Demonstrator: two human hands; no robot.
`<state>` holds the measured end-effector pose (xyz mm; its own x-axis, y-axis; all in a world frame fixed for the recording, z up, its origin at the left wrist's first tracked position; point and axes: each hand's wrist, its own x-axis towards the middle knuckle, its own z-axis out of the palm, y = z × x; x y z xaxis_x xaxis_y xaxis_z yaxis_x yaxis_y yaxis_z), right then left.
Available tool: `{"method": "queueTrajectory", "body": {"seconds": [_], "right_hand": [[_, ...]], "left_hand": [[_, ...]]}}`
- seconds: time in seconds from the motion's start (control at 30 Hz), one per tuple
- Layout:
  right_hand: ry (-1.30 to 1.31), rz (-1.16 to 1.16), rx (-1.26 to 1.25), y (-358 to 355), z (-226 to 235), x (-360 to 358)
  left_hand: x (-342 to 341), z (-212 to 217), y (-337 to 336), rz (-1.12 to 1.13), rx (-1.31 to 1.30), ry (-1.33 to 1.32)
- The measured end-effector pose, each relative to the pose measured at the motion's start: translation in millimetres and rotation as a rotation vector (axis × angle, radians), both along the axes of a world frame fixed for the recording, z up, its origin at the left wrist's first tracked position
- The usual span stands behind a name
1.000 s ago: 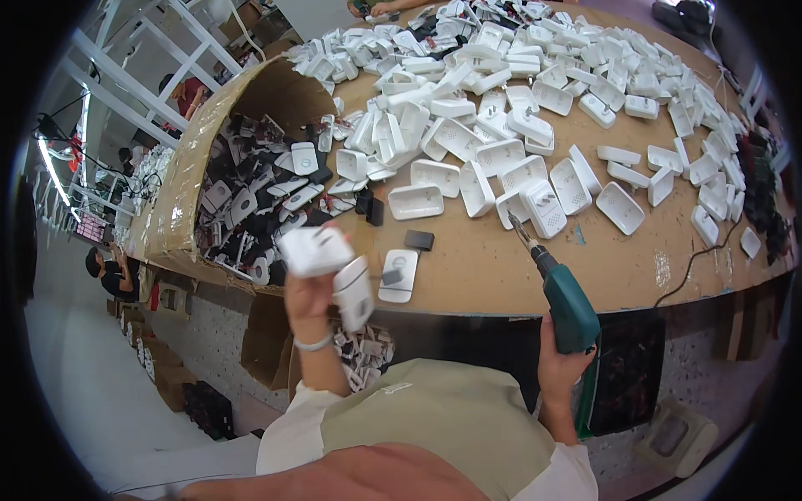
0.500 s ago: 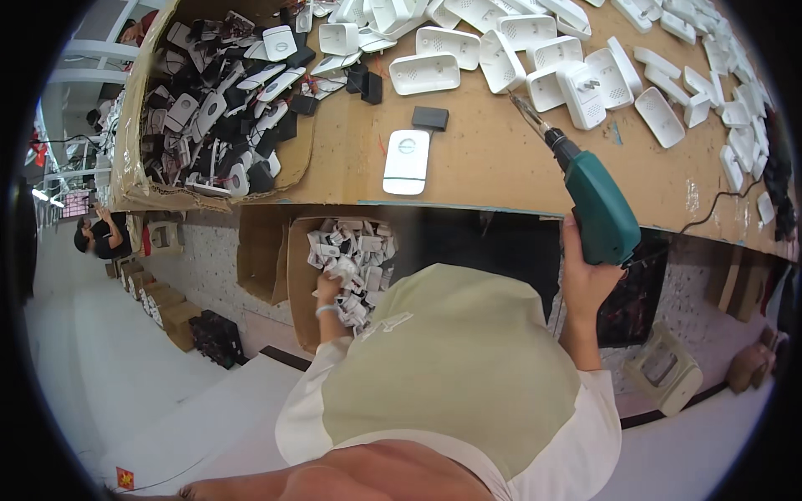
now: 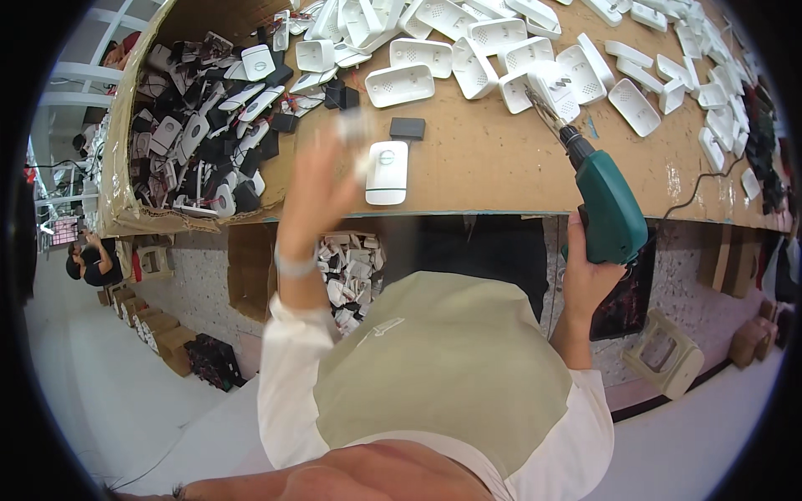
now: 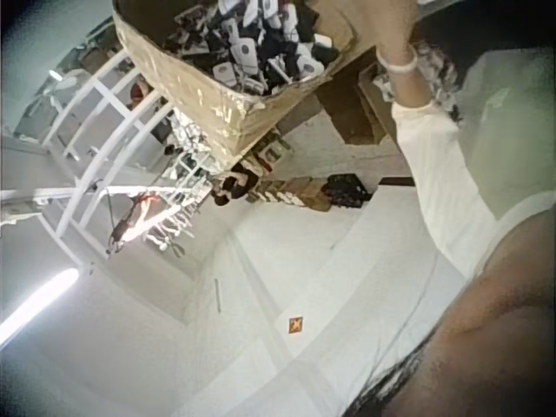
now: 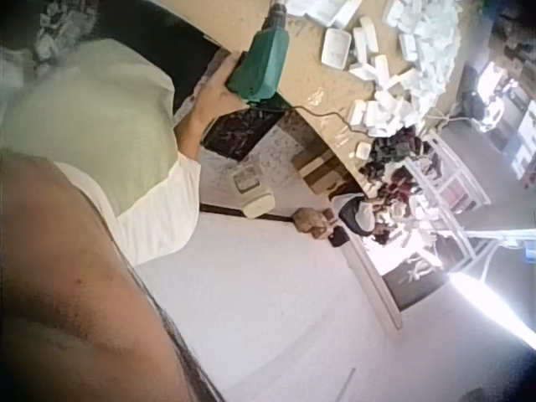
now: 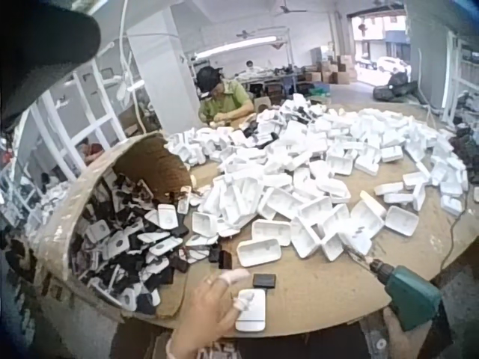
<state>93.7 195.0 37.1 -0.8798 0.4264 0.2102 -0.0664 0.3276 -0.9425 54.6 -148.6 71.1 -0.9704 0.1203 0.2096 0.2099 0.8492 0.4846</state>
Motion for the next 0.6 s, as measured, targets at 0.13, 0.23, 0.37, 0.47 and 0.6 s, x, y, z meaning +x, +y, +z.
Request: {"method": "queueTrajectory", "body": {"seconds": [0.13,0.23,0.37,0.47,0.6], "right_hand": [[0.133,-0.016,0.008,5,-4,10],[0.080,-0.119,0.001,13,-4,19],[0.028,-0.132,0.029,24,-6,17],[0.010,-0.087,-0.007,21,-7,14],[0.064,-0.058,-0.037,12,-7,13]], "left_hand": [[-115,-19,21,-0.005,-0.372,0.346],[-119,-46,36,-0.114,-0.286,0.370],[-94,-62,64,-0.217,-0.272,0.440],[-93,-62,80,-0.244,-0.293,0.512],[-78,-39,79,-0.191,-0.292,0.530]]}}
